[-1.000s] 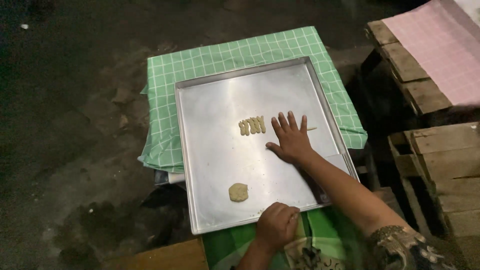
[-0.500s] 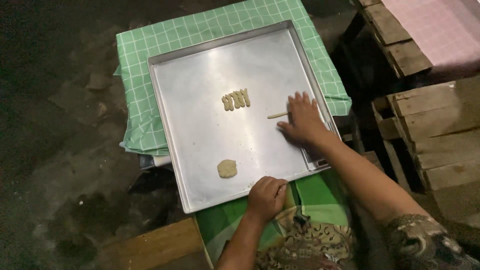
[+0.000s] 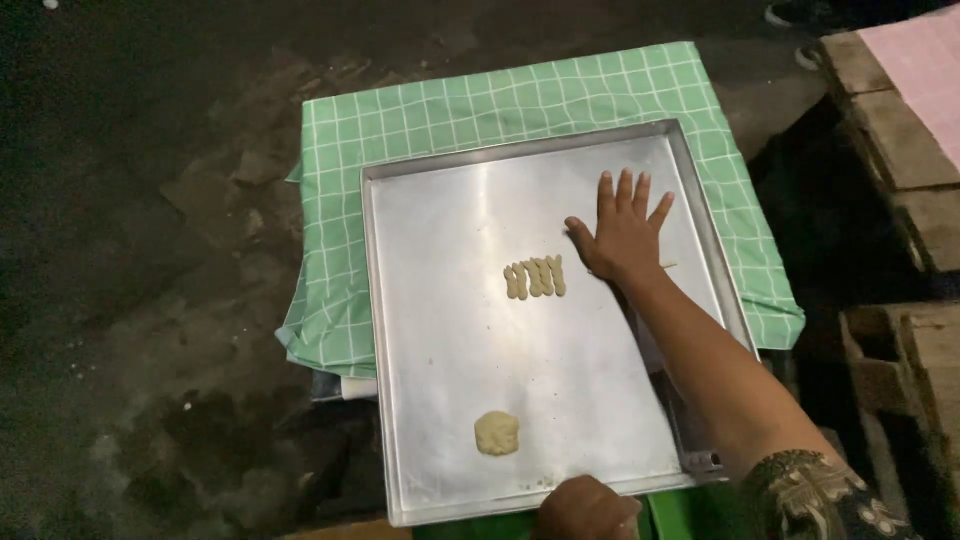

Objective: Rolling small pieces of dough into thin strips and arranging them on a baking tray

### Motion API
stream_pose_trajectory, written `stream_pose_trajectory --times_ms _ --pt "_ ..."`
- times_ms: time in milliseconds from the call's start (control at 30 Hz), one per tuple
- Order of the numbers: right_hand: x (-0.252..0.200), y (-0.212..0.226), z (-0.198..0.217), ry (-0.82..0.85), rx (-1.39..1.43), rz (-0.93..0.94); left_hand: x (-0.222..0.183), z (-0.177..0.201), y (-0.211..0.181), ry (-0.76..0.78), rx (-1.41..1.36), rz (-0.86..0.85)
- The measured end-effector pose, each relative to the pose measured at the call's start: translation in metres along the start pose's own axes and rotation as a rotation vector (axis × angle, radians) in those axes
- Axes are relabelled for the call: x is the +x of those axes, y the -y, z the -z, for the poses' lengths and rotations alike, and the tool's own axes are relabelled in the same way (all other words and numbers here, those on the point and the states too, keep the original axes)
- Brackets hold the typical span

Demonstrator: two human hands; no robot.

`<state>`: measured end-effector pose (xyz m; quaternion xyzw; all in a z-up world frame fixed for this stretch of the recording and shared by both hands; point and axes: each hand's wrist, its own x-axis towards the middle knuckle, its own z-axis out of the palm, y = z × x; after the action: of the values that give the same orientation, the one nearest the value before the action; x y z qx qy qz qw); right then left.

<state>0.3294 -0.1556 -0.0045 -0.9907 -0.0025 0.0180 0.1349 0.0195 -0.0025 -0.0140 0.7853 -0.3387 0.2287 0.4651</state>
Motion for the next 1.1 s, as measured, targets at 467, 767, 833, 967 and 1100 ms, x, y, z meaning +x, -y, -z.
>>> stream_pose_trajectory --times_ms 467,767,833,967,1100 --pt "-0.112 -0.018 -0.026 0.003 -0.07 0.149 -0.019 -0.003 -0.014 0.114 -0.068 0.099" --pt "-0.147 -0.063 0.018 -0.205 0.246 0.158 -0.032 -0.014 0.001 -0.001 -0.011 0.045" --pt "-0.15 -0.093 0.004 -0.399 0.307 0.201 -0.032 -0.013 -0.002 -0.009 -0.028 0.048" --pt "-0.192 -0.059 0.029 -0.02 0.151 0.15 -0.023 -0.008 -0.008 0.02 -0.048 0.074" --pt "-0.188 -0.022 0.01 0.383 -0.121 0.151 -0.022 -0.003 -0.016 0.142 -0.134 0.198"
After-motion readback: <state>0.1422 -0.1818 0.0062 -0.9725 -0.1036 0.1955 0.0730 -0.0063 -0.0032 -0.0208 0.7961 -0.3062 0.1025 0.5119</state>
